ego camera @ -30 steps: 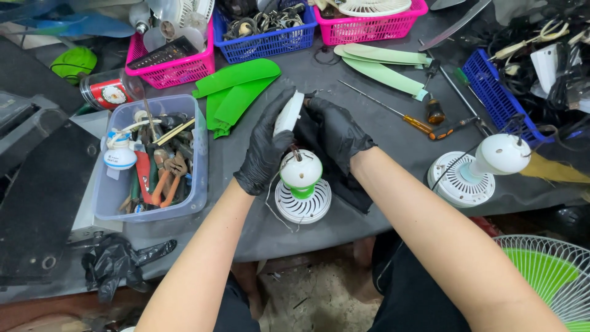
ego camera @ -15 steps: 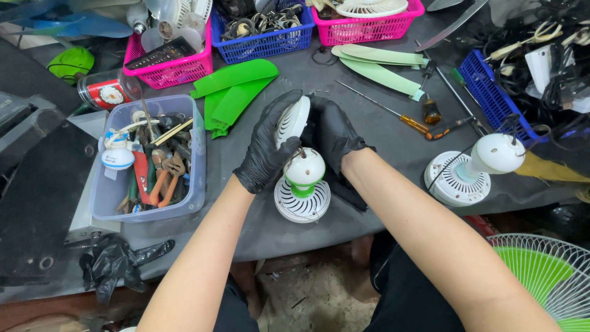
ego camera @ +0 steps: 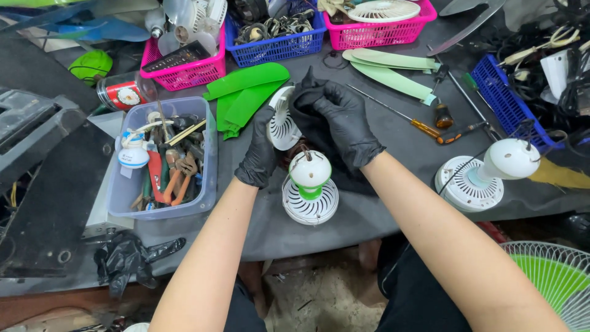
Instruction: Untangling a power cord, wrapping it around the base of a small portable fan, and assembling the fan components at a repair bench.
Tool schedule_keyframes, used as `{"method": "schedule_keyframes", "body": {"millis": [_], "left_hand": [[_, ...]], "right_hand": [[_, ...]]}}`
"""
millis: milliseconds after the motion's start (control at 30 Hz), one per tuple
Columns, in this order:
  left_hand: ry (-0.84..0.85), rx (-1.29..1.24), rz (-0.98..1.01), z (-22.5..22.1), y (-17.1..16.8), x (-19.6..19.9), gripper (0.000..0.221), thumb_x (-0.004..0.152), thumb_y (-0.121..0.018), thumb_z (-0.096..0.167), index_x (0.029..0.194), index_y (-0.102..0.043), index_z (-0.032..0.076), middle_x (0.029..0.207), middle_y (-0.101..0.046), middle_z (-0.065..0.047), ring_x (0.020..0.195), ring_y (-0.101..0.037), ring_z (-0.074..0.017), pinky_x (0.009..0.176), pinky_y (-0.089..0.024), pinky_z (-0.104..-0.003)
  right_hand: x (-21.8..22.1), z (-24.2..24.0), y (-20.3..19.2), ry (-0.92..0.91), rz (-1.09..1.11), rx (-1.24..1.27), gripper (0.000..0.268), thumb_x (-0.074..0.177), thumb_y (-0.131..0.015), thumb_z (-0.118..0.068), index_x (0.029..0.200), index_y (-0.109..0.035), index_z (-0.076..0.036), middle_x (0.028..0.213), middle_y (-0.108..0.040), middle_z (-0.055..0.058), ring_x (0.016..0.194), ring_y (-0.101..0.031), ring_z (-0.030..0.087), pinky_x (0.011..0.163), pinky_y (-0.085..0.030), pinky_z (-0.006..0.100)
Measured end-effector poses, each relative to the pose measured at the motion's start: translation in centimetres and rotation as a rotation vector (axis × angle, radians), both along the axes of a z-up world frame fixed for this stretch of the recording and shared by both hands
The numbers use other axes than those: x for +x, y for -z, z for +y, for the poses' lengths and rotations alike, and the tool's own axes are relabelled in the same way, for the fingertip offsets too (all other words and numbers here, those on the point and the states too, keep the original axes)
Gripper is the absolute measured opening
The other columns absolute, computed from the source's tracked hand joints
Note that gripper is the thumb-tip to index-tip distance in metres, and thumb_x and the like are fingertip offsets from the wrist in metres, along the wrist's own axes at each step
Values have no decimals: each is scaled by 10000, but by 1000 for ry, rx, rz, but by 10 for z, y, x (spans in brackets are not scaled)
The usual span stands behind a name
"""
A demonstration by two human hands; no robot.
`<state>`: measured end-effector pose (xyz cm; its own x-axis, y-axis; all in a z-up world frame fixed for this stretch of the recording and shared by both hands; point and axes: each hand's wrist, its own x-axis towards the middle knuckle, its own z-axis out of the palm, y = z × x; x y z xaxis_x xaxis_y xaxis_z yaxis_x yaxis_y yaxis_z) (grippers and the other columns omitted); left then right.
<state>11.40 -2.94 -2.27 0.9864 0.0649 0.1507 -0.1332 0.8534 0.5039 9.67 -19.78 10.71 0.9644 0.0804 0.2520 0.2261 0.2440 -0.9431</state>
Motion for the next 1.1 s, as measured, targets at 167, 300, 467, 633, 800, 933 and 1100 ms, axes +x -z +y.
{"method": "schedule_keyframes", "body": {"millis": [167,300,467,633,800,933,1100], "left_hand": [[-643,1216,-272,7,30,7,374,941,-595,100,1197,-506,-157,1162,-524,-424,1140,-467,-559,1034,-390,-553],[-613,1144,-116,-12,13,-4,358,1025,-511,138,1344,-519,-24,1385,-495,-301,1317,-470,-391,1183,-320,-469],[-500,954,-179,-59,-125,-78,517,1000,-491,163,1469,-372,-18,1492,-426,-183,1366,-444,-270,1246,-273,-407],[-557,1090,-251,-31,-102,-70,581,1005,-497,305,1554,-323,227,1560,-366,-59,1441,-365,-220,1237,-273,-401],[-616,909,-192,-9,-82,-55,576,1012,-448,413,1565,-314,320,1624,-290,-29,1505,-274,-219,1265,-201,-386],[-550,612,-331,3,-90,-72,644,980,-522,426,1539,-355,152,1599,-317,-94,1495,-289,-251,1260,-217,-436],[-560,513,-296,14,-101,-103,843,822,-686,508,1524,-385,151,1612,-320,-47,1430,-407,-256,786,-635,-390]], "right_hand": [[-18,-1,-4,-359,85,110,158,837,-759,3,984,-702,-14,885,-727,95,849,-729,185,740,-637,364],[-1,-6,18,-472,47,-49,168,793,-775,35,944,-741,-29,907,-722,85,855,-701,162,769,-627,334],[0,-8,22,-483,4,-205,179,834,-767,7,997,-720,-49,910,-717,44,831,-676,139,786,-602,324],[5,-16,37,-518,45,-214,99,832,-725,34,915,-730,-19,842,-727,91,815,-685,151,789,-590,331],[38,-56,32,-339,-37,-223,128,759,-675,56,863,-716,-6,865,-682,116,826,-673,181,799,-560,322],[35,-110,-15,-56,-201,-276,210,801,-563,-93,968,-691,-94,983,-671,42,955,-630,126,883,-489,228],[5,-152,-37,178,-327,-400,104,963,-566,-181,987,-649,-123,1044,-700,-4,874,-611,93,813,-476,235]]}}
